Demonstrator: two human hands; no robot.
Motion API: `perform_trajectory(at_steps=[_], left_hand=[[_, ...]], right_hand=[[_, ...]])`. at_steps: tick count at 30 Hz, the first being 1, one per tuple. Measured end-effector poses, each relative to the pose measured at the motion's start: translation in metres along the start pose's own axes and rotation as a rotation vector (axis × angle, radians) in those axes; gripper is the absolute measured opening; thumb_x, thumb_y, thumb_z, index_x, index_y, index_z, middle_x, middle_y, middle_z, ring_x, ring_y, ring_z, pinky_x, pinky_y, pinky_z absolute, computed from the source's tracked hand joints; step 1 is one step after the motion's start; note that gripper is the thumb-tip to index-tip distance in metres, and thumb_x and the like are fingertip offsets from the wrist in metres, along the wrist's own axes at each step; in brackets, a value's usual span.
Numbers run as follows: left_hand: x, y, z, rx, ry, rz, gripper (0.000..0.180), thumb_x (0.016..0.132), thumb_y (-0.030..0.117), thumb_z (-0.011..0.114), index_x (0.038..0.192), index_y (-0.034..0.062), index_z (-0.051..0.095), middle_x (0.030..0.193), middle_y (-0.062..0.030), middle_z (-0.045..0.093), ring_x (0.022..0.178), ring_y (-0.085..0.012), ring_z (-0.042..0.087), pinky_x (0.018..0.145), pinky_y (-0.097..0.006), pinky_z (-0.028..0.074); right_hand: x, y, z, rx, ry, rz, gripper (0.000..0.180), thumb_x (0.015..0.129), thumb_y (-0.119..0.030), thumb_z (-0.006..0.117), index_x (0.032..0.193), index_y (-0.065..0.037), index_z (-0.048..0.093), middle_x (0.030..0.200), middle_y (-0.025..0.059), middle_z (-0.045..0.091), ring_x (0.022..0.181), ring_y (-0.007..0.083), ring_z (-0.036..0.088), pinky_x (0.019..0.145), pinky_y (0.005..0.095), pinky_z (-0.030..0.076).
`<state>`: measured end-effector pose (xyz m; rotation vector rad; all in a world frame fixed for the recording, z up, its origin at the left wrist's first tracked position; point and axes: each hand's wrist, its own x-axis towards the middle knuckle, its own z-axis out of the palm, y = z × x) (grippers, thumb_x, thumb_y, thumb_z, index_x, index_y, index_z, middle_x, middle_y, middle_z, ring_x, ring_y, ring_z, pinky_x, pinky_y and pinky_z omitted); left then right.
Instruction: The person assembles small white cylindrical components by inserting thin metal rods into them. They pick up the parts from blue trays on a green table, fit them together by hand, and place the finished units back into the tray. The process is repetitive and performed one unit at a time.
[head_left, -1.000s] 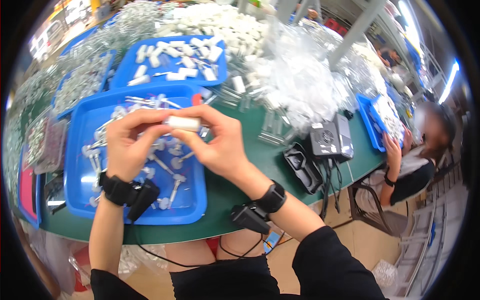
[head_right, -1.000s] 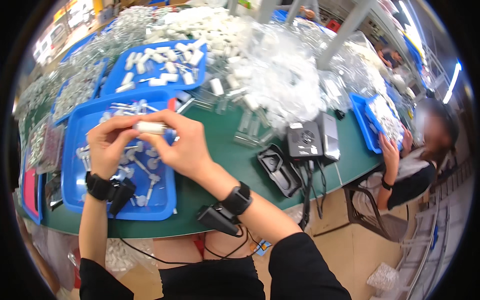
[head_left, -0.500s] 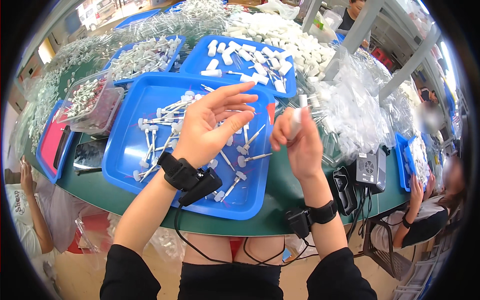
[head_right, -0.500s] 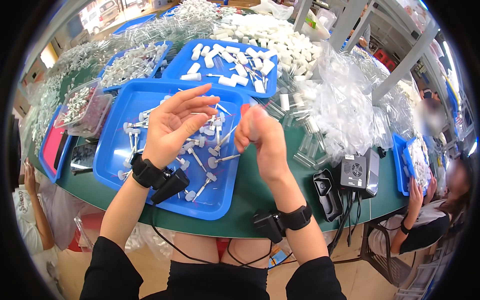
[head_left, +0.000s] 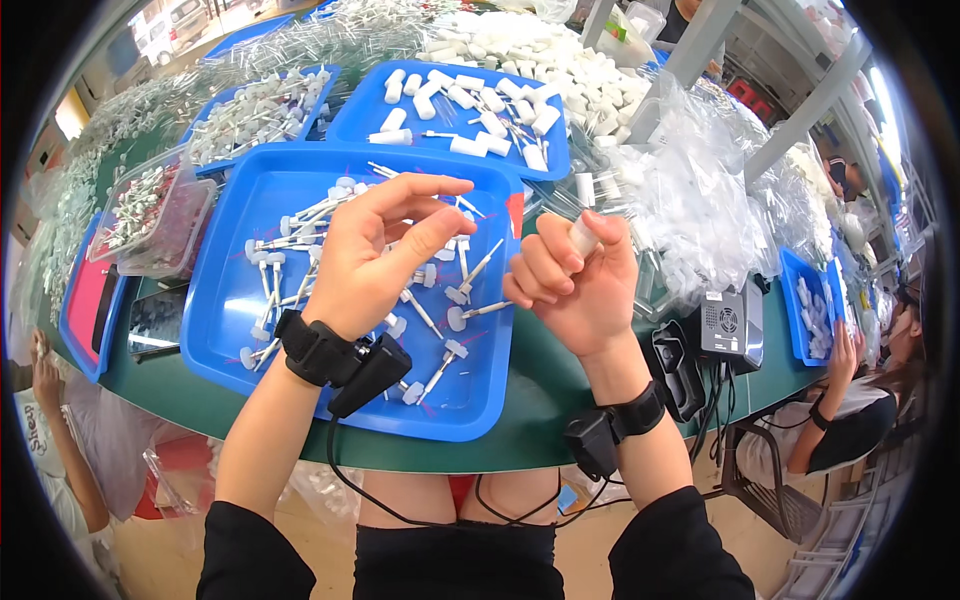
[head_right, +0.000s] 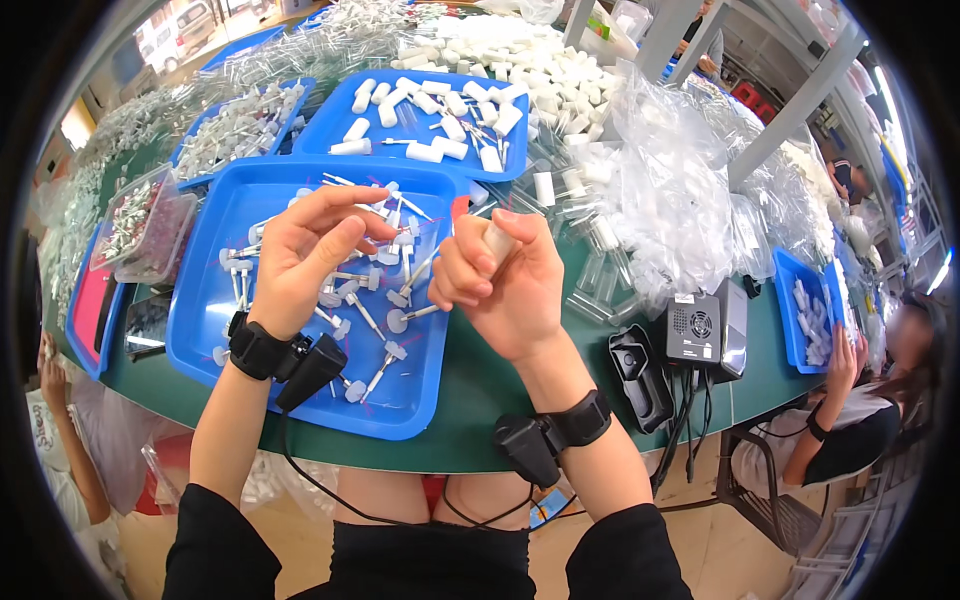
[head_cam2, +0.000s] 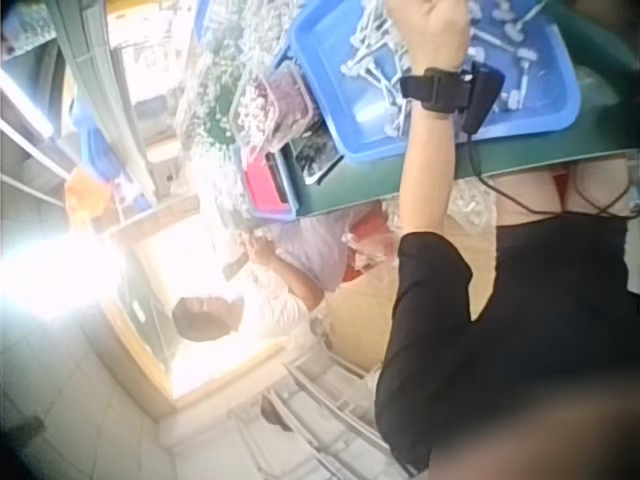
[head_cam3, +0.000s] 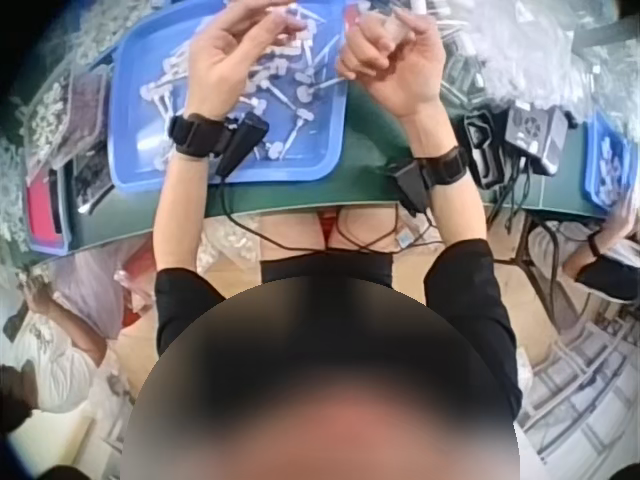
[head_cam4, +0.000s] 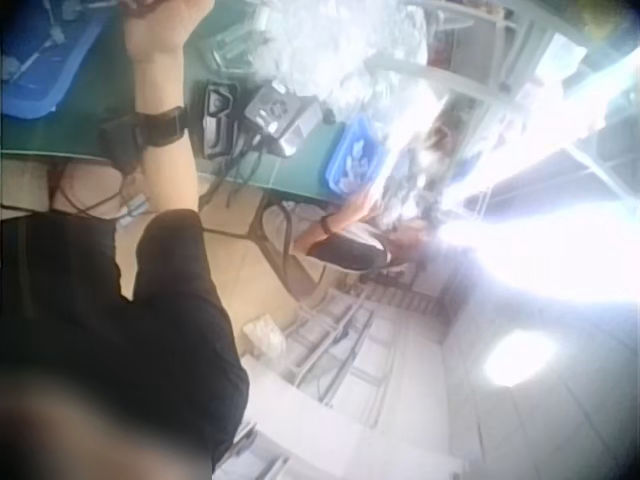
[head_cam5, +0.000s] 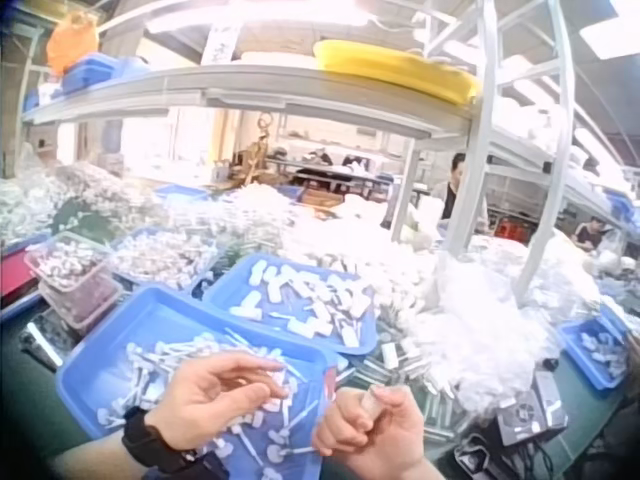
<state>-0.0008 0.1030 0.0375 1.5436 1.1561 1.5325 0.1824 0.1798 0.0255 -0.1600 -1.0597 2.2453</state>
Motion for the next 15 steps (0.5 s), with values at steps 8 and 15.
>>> perform_trajectory(at_steps=[8,15], left_hand=[[0.000,0.001,-0.002,0.023,-0.029,-0.016,0.030,0.090,0.021,0.054,0.110,-0.0002,0.059,0.089,-0.0095,0.065,0.084,-0.0123,0.060,0.072,-0.024,0.045],[-0.001,0.000,-0.001,0.011,-0.023,-0.031,0.028,0.090,0.022,0.053,0.107,0.0001,0.060,0.089,-0.0090,0.065,0.085,-0.0124,0.061,0.072,-0.024,0.046]], right_hand=[[0.000,-0.002,0.007,-0.056,-0.002,0.096,0.046,0.090,-0.046,0.027,0.056,-0.015,0.031,0.048,-0.0017,0.030,0.043,0.0120,0.029,0.050,0.0268,0.034],[0.000,-0.001,-0.008,0.030,-0.093,0.047,0.048,0.089,-0.047,0.025,0.057,-0.013,0.033,0.051,0.0004,0.033,0.045,0.0134,0.031,0.055,0.0302,0.038]])
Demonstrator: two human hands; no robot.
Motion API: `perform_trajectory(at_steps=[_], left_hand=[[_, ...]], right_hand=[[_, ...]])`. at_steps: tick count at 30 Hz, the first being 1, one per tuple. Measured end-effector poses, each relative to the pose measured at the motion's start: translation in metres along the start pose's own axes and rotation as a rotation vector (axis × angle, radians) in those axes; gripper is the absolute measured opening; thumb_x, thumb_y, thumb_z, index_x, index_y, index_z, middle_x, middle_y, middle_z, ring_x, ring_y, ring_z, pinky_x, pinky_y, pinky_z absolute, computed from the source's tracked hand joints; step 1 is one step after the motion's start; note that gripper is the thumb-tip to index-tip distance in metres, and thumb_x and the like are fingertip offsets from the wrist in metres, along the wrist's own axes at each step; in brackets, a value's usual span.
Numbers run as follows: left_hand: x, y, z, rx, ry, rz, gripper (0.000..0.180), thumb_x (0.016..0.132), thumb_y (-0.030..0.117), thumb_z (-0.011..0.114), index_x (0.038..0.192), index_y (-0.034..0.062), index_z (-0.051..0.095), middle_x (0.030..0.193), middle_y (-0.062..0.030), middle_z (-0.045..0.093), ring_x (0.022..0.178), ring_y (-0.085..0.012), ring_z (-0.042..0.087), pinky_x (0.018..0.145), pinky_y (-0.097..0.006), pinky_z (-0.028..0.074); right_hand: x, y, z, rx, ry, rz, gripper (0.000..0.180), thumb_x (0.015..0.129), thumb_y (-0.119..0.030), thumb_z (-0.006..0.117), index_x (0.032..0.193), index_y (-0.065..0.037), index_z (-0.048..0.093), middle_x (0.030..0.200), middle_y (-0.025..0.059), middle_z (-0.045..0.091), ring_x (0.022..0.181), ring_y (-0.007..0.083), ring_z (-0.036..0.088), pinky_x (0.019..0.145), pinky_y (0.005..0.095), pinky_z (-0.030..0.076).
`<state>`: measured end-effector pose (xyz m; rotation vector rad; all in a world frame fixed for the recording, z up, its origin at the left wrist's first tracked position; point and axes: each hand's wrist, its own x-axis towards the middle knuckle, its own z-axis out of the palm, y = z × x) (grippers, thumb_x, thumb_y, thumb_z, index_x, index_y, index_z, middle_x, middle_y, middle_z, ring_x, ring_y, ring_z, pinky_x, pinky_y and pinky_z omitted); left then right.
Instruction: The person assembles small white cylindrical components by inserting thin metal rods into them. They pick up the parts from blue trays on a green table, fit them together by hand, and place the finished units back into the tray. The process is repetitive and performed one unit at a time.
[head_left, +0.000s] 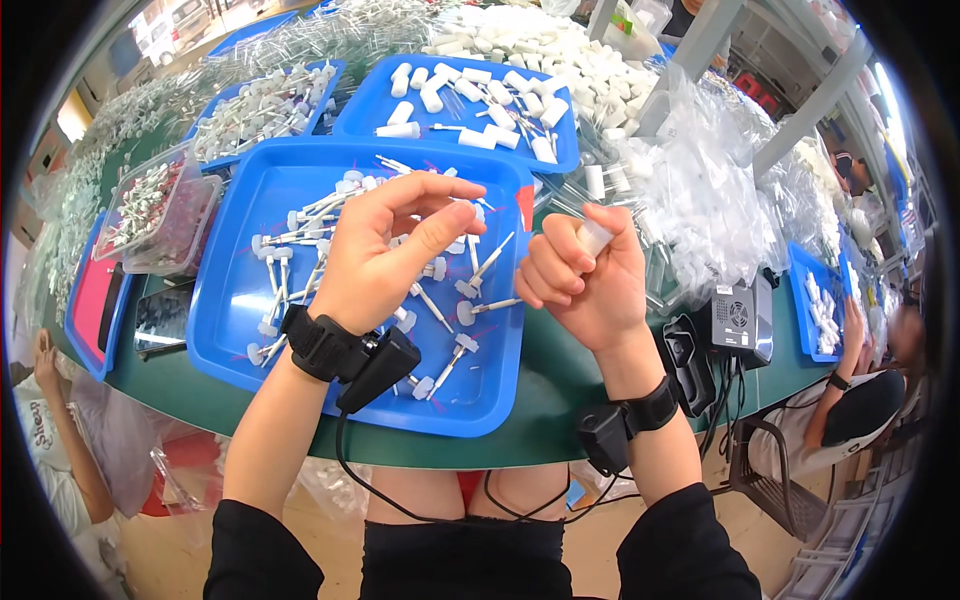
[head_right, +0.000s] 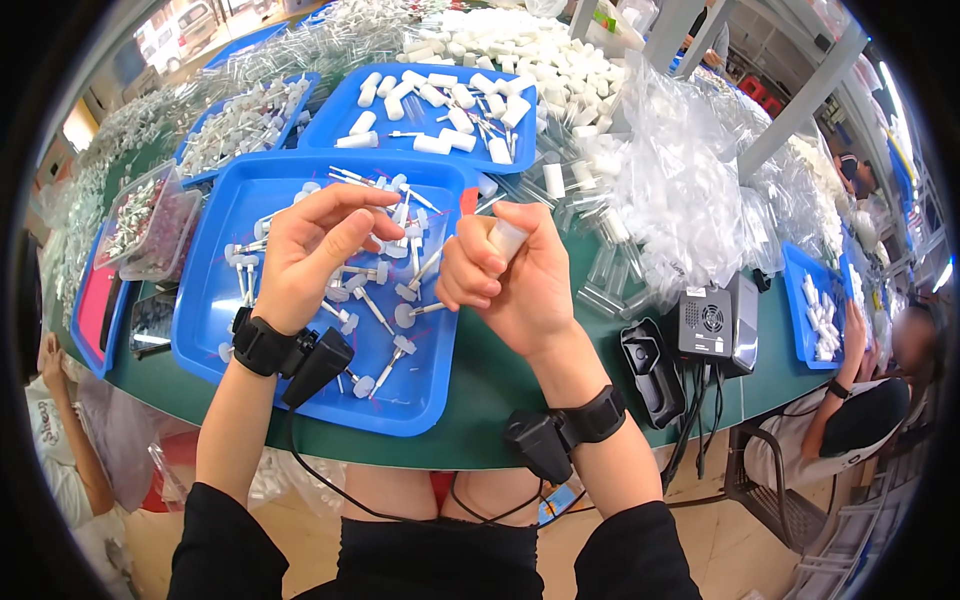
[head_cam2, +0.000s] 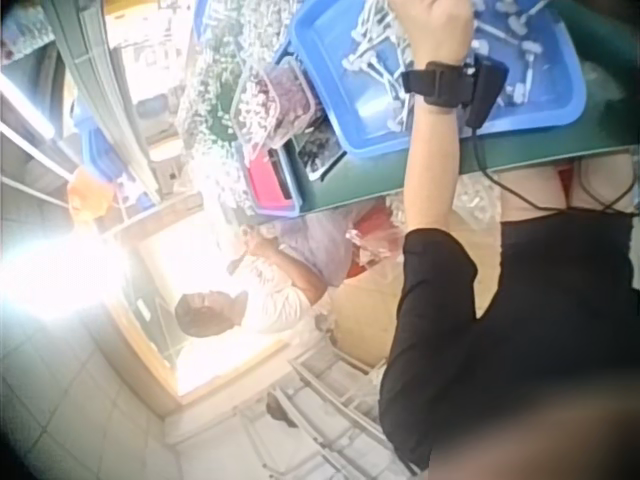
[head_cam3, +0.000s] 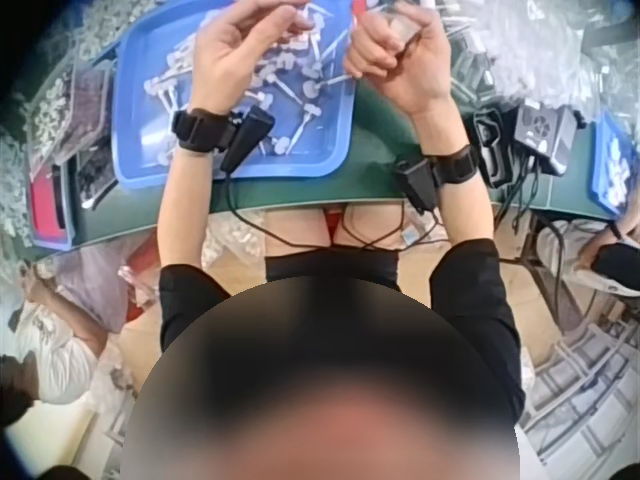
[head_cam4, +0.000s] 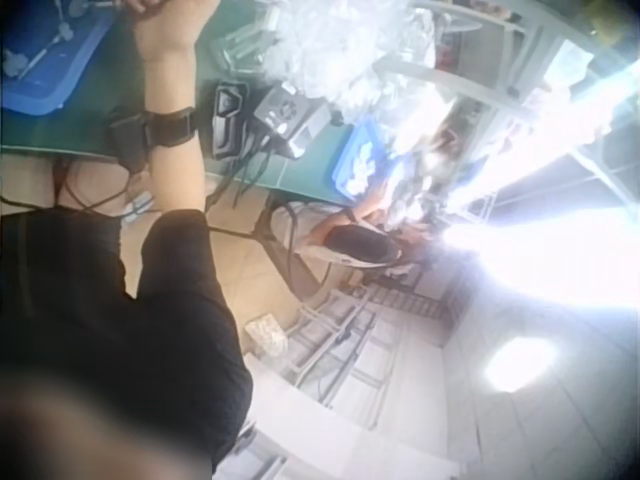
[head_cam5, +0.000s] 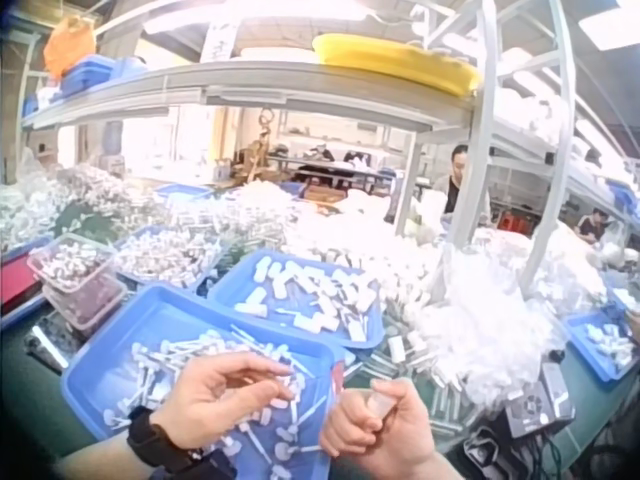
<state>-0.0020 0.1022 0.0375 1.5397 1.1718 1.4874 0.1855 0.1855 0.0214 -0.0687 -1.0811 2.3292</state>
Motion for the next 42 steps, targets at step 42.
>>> perform_trajectory(at_steps=[42], left_hand=[[0.001,0.004,-0.008,-0.152,-0.115,-0.045,0.030,0.081,0.003,0.061,0.110,-0.0036,0.059,0.113,-0.0164,0.058,0.104,-0.0234,0.057,0.091,-0.035,0.046]], right_hand=[[-0.003,0.024,0.034,-1.390,0.189,-0.418,0.038,0.085,-0.017,0.061,0.115,0.003,0.051,0.094,0.0147,0.061,0.072,0.0217,0.058,0.065,0.0280,0.046]])
